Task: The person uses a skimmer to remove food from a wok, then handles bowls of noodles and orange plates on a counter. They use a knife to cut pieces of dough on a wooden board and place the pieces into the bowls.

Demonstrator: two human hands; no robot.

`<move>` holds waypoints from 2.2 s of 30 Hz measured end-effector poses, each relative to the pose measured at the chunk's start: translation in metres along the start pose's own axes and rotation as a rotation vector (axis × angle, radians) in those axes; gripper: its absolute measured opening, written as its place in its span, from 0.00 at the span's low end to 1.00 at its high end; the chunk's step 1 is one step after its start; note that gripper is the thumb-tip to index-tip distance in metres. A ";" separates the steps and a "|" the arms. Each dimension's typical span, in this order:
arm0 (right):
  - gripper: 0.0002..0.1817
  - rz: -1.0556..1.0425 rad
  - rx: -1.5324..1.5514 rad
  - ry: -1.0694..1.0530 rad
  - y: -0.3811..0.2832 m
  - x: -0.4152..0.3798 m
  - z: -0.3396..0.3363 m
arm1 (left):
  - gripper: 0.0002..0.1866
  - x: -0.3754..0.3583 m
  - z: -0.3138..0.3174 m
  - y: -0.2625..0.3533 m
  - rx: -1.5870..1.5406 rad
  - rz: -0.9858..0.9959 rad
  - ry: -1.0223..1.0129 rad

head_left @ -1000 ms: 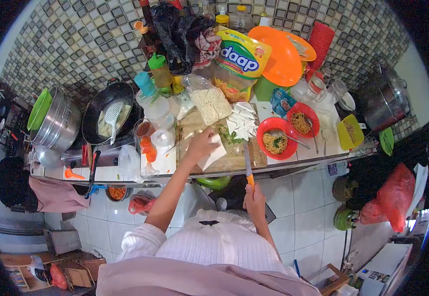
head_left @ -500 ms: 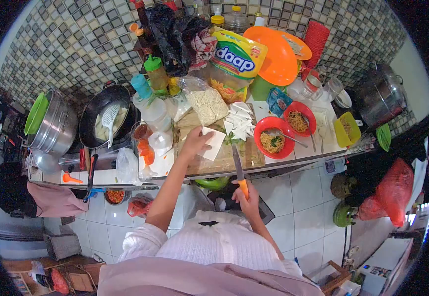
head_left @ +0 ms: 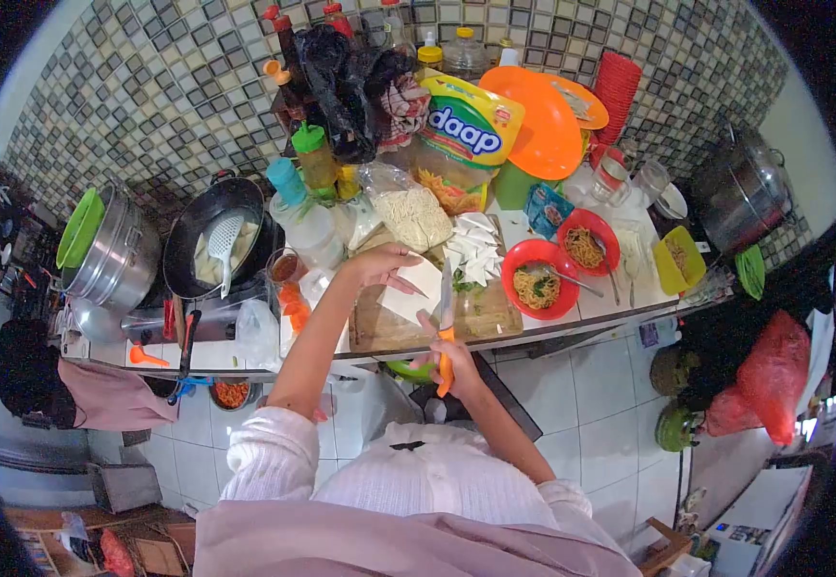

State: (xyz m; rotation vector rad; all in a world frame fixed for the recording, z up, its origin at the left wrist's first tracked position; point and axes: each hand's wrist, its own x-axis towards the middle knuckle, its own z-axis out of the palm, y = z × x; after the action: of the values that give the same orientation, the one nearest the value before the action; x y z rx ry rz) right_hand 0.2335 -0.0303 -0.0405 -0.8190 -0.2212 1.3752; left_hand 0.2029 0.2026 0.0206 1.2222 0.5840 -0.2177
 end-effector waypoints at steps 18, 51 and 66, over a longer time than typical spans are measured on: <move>0.13 0.067 0.213 0.005 -0.006 -0.001 0.016 | 0.16 -0.005 0.021 0.051 0.548 0.038 -0.010; 0.14 -0.200 -0.365 0.362 -0.002 -0.053 -0.016 | 0.27 -0.035 0.036 -0.068 1.424 0.527 0.479; 0.21 -0.369 -1.655 0.230 0.016 -0.020 0.009 | 0.22 -0.080 0.066 -0.141 1.134 0.509 1.017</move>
State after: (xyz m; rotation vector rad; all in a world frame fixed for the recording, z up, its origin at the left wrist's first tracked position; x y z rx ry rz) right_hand 0.2112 -0.0462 -0.0381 -2.1045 -1.3392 0.4828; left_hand 0.0911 0.0814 -0.0377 2.5627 1.0335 0.6514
